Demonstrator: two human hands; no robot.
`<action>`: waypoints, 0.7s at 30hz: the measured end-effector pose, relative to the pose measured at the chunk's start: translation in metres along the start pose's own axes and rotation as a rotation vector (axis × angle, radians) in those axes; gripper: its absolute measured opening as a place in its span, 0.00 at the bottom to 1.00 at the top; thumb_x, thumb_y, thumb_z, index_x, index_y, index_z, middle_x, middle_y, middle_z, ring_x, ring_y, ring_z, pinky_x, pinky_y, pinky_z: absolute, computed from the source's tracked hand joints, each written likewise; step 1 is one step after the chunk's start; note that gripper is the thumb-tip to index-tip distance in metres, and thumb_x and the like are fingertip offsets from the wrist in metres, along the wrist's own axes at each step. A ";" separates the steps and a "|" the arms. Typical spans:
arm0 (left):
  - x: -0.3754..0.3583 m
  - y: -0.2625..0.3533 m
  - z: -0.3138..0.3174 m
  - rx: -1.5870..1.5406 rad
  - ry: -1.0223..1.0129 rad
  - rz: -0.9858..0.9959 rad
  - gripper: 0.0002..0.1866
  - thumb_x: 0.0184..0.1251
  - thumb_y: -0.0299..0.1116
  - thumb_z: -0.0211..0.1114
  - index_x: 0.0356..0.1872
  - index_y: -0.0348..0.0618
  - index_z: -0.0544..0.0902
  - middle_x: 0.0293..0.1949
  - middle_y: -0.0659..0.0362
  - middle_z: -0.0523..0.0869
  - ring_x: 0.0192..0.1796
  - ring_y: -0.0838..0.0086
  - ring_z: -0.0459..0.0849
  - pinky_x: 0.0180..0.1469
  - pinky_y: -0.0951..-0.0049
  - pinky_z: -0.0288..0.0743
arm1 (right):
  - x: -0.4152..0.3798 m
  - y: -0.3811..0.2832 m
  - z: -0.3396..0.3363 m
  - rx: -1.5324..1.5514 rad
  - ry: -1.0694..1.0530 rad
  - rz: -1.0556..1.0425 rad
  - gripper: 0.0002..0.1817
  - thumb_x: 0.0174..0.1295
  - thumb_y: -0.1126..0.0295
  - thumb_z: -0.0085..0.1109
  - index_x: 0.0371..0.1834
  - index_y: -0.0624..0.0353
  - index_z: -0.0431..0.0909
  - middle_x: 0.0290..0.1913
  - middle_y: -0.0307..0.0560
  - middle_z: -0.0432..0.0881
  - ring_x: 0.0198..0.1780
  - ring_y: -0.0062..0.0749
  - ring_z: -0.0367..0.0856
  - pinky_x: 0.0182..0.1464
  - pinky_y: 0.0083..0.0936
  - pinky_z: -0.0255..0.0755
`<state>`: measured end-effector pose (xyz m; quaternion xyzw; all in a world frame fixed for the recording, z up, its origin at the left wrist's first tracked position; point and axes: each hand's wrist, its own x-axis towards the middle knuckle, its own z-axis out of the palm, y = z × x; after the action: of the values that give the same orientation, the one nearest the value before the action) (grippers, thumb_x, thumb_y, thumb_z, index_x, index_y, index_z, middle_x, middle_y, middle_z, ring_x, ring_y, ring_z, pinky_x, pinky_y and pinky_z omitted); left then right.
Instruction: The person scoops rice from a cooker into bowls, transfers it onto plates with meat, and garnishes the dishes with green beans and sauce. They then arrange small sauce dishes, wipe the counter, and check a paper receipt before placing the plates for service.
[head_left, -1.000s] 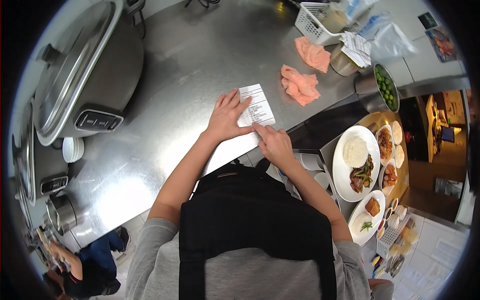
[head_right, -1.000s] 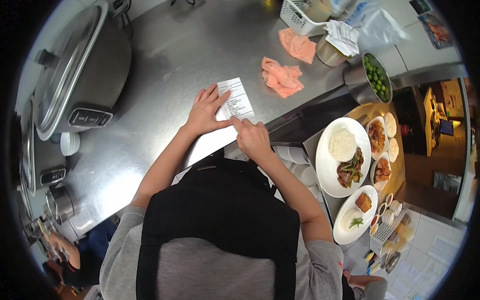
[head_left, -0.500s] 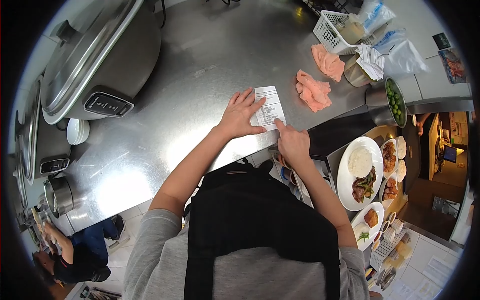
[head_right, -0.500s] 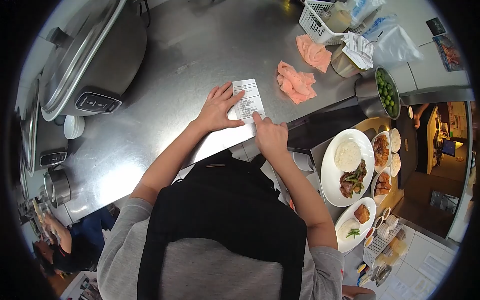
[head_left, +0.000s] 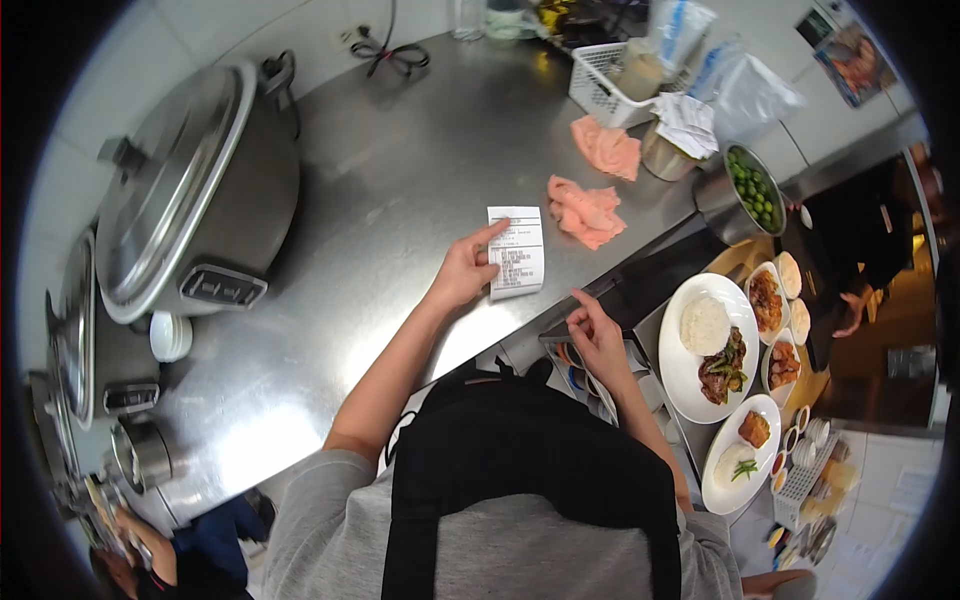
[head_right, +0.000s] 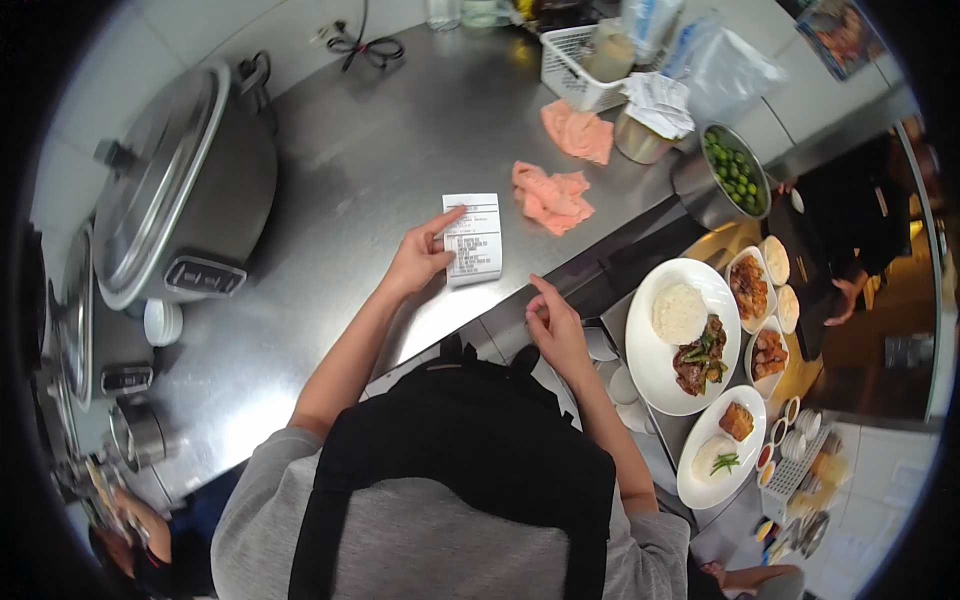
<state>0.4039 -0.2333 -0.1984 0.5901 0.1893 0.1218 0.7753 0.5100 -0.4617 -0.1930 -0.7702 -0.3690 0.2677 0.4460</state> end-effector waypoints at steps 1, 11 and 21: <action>0.002 0.008 0.009 -0.054 -0.035 -0.034 0.38 0.48 0.07 0.47 0.67 0.39 0.61 0.57 0.55 0.75 0.46 0.79 0.80 0.47 0.83 0.73 | -0.005 -0.002 -0.006 0.020 0.043 -0.001 0.29 0.54 0.80 0.53 0.62 0.56 0.64 0.33 0.43 0.76 0.27 0.22 0.72 0.32 0.19 0.68; 0.032 0.047 0.121 -0.062 -0.405 0.068 0.38 0.53 0.09 0.49 0.69 0.44 0.58 0.56 0.56 0.75 0.40 0.86 0.79 0.43 0.86 0.70 | -0.039 -0.030 -0.069 0.241 0.437 -0.121 0.31 0.58 0.83 0.46 0.67 0.61 0.55 0.49 0.50 0.76 0.45 0.26 0.75 0.48 0.23 0.68; 0.059 0.039 0.195 -0.150 -0.575 0.128 0.46 0.50 0.06 0.50 0.71 0.50 0.46 0.63 0.53 0.67 0.46 0.79 0.81 0.45 0.85 0.73 | -0.056 -0.021 -0.116 0.321 0.580 -0.079 0.35 0.55 0.88 0.44 0.69 0.60 0.52 0.49 0.49 0.77 0.40 0.21 0.80 0.41 0.17 0.71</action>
<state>0.5436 -0.3674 -0.1247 0.5520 -0.0849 0.0120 0.8294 0.5567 -0.5565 -0.1165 -0.7196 -0.2093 0.0745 0.6579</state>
